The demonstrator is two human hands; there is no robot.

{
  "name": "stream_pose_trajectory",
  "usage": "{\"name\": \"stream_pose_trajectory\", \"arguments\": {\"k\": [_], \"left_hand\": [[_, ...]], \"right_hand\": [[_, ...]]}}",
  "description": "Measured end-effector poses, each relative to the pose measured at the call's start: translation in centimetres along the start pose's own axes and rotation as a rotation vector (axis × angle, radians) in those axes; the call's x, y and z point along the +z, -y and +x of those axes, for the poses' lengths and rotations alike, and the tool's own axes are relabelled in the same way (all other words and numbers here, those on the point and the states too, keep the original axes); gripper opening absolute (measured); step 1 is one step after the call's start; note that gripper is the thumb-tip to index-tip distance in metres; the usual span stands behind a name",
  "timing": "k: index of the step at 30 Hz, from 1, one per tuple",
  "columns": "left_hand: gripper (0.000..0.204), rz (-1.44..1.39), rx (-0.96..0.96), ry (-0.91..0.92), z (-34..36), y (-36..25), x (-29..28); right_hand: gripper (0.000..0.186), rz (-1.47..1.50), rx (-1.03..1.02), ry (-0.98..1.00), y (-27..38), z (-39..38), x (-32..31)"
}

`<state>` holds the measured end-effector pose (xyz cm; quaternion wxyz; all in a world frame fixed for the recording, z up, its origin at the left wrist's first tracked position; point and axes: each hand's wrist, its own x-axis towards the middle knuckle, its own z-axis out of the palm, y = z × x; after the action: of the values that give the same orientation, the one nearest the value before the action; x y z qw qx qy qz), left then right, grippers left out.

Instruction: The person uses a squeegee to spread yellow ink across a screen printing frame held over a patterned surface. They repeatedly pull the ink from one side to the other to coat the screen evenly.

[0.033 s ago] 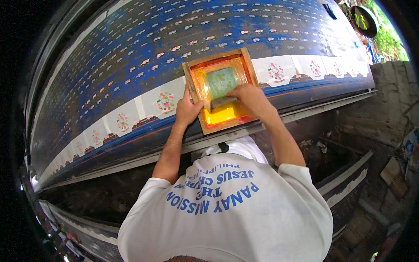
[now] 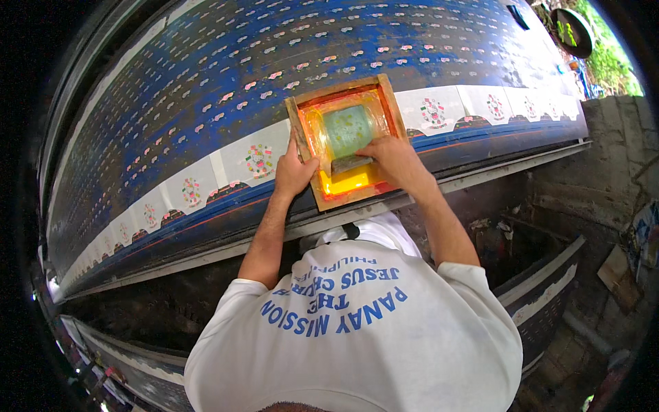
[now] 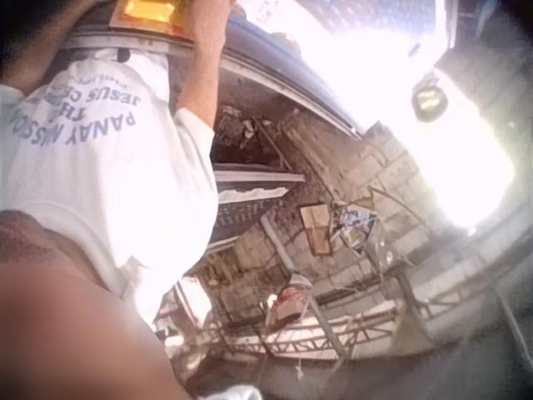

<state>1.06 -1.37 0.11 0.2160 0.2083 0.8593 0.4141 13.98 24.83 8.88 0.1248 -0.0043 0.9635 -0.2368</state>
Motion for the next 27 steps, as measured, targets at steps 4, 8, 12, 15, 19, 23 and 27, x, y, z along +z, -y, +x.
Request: {"name": "stream_pose_trajectory", "arguments": {"k": [4, 8, 12, 15, 19, 23, 27], "left_hand": [[0.108, -0.05, 0.014, 0.002, -0.1, -0.7, -0.3], [0.109, -0.032, -0.021, 0.002, 1.0, -0.1, -0.2], [0.108, -0.097, -0.112, 0.07, 1.2, -2.7, -1.4], [0.107, -0.07, 0.041, -0.046, 1.8, -2.3, -0.5], [0.107, -0.025, 0.074, -0.072, 2.9, -6.6, 2.6], [0.102, -0.121, -0.03, 0.015, 4.7, -12.1, 7.6], [0.099, -0.203, 0.046, 0.028, 6.8, -13.7, 13.6]], "right_hand": [[0.057, -0.015, -0.006, -0.115, 1.7, -3.0, 0.7], [0.062, -0.041, -0.064, -0.236, 0.9, -3.0, 1.6], [0.065, -0.061, -0.093, -0.273, 0.1, -3.6, 2.1], [0.067, -0.051, -0.125, -0.283, -1.2, -4.0, 1.9], [0.07, -0.069, -0.107, -0.331, -4.6, -5.9, -0.9], [0.071, -0.053, -0.072, -0.327, -10.3, -8.7, -4.0], [0.067, -0.042, -0.03, -0.283, -15.9, -11.4, -5.8]]}}
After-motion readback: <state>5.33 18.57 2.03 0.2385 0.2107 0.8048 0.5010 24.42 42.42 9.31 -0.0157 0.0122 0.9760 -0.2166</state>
